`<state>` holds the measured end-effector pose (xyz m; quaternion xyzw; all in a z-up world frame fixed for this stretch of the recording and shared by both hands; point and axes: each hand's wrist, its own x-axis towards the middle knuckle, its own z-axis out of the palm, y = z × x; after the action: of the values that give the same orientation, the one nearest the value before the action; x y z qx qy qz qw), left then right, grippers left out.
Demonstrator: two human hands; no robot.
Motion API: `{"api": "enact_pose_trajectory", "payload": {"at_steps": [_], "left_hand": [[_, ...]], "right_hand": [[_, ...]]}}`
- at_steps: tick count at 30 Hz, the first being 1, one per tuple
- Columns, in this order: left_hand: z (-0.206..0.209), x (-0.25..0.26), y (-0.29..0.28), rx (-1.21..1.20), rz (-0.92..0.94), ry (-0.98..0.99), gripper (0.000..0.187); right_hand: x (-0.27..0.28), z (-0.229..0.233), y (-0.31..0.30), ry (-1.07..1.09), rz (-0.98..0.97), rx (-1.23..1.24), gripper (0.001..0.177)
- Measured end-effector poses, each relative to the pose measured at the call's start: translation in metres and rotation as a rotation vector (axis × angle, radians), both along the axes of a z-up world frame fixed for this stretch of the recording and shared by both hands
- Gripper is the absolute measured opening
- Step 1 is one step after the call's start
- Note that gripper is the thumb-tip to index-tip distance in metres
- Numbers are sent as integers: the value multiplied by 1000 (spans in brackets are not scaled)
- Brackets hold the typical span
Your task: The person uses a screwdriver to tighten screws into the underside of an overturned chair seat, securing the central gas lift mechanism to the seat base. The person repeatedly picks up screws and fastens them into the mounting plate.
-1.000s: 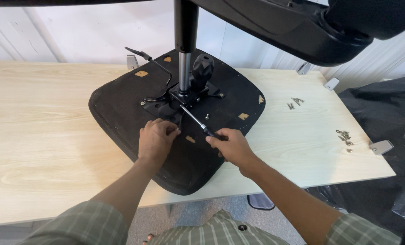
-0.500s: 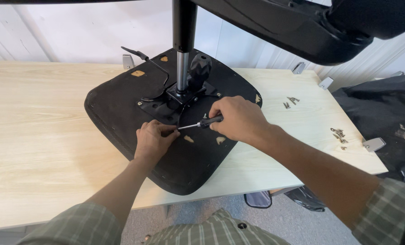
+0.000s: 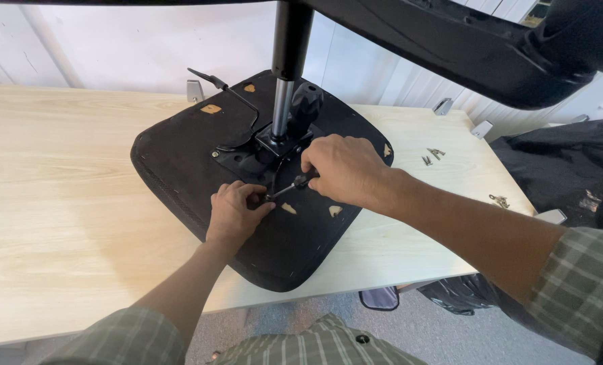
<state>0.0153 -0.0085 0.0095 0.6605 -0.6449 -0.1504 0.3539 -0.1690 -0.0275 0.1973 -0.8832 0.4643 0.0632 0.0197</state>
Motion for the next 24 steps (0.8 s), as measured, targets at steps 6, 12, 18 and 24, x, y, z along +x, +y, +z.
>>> {"api": "enact_pose_trajectory", "payload": {"at_steps": [6, 12, 18, 24], "left_hand": [[4, -1, 2, 14, 4, -9, 32], [4, 0, 3, -4, -9, -4, 26], [5, -3, 4, -11, 0, 4, 23], [8, -3, 6, -24, -5, 20, 23]], "right_hand": [[14, 6, -6, 68, -61, 44, 28], [20, 5, -10, 110, -2, 2, 27], [30, 0, -20, 129, 70, -38, 22], [43, 2, -27, 133, -3, -19, 17]]}}
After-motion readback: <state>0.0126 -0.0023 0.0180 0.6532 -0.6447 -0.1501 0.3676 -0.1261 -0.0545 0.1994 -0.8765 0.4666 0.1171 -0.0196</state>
